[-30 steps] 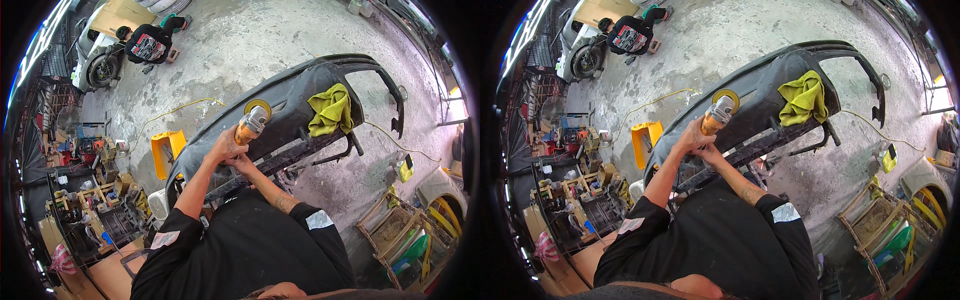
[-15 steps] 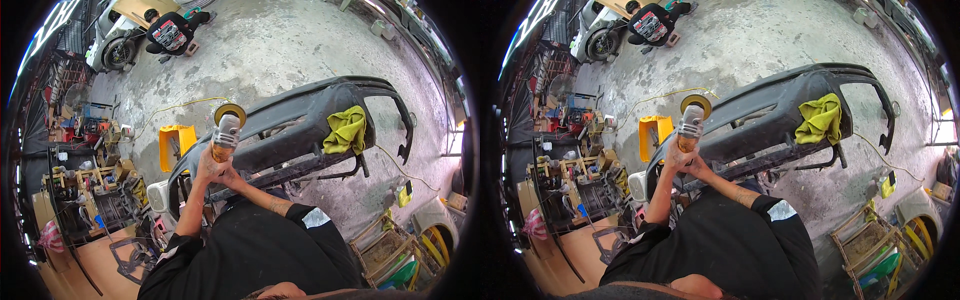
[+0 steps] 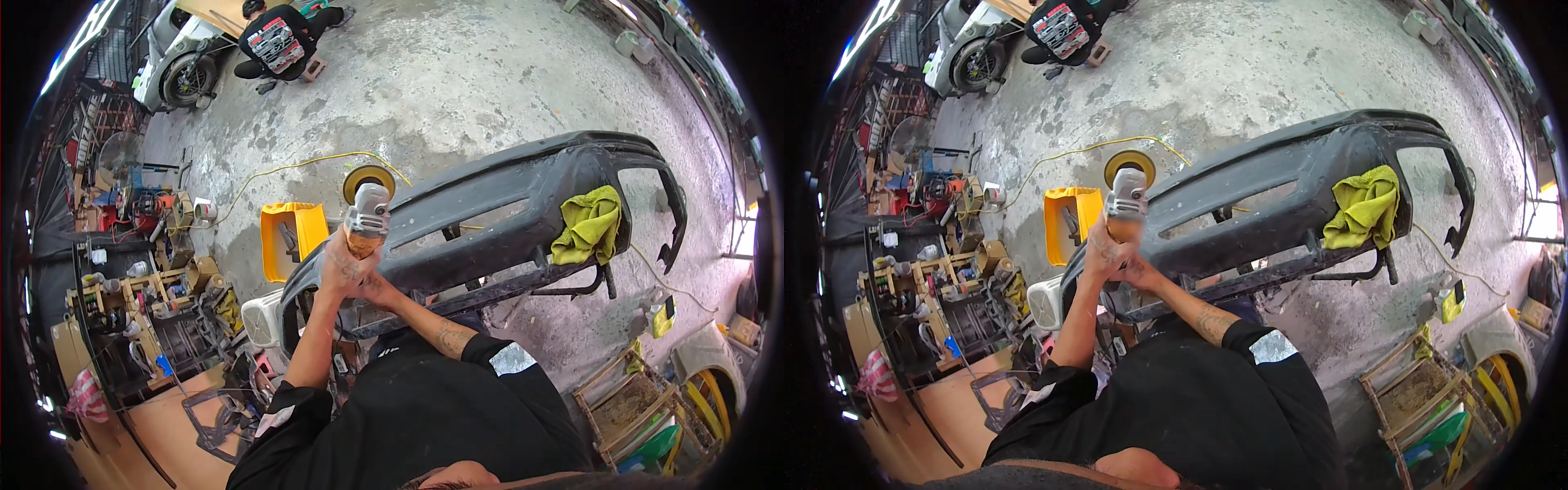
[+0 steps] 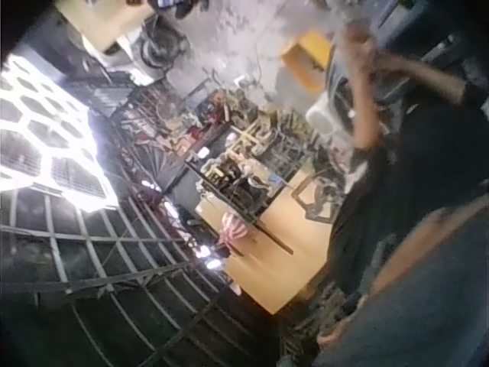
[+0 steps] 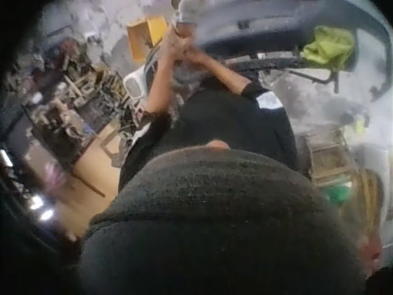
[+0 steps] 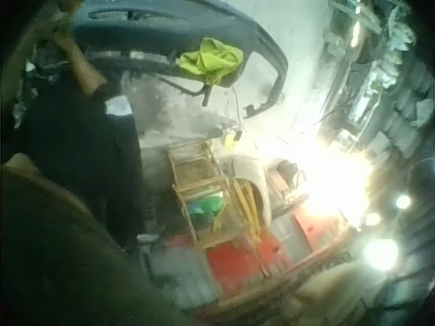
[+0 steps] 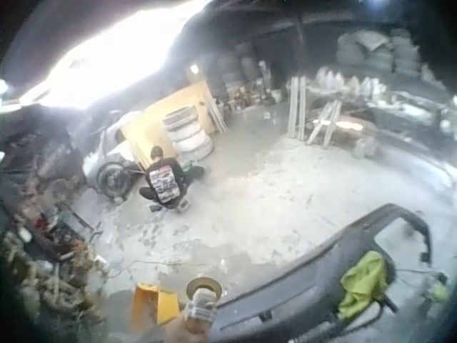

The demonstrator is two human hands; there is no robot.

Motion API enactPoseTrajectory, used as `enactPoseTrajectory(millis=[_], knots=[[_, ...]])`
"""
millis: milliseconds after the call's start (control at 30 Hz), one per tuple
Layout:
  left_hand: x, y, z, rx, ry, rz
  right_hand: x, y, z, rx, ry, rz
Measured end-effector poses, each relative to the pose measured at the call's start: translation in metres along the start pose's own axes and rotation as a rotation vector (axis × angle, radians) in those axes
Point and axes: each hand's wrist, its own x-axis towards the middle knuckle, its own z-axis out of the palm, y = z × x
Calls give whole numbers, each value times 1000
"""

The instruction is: Use an angle grinder to sand and smooth the surface of a plastic car bumper.

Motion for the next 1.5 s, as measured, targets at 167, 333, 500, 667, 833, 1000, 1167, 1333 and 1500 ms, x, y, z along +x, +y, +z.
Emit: enactPoseTrajectory(millis=[167, 333, 500, 667, 833, 1000, 1167, 1333, 1500], knots=[[32, -18, 22, 179, -102, 24, 17, 9, -28, 168, 82, -27], [61, -31, 56, 322, -149, 105, 35, 48, -69, 31, 130, -148], [68, -29, 58, 455, -151, 152, 55, 71, -62, 302, 170, -292], [67, -44, 66, 567, -136, 217, 50, 66, -54, 335, 207, -281], [61, -42, 74, 581, -133, 226, 54, 76, -53, 411, 200, -428], [61, -50, 74, 605, -119, 212, 52, 71, -50, 333, 196, -467], [66, -49, 83, 604, -121, 258, 60, 83, -52, 216, 230, -534], [66, -45, 84, 621, -129, 209, 64, 80, -40, 600, 206, -544], [65, -42, 89, 633, -144, 189, 57, 73, -46, 685, 189, -516]])
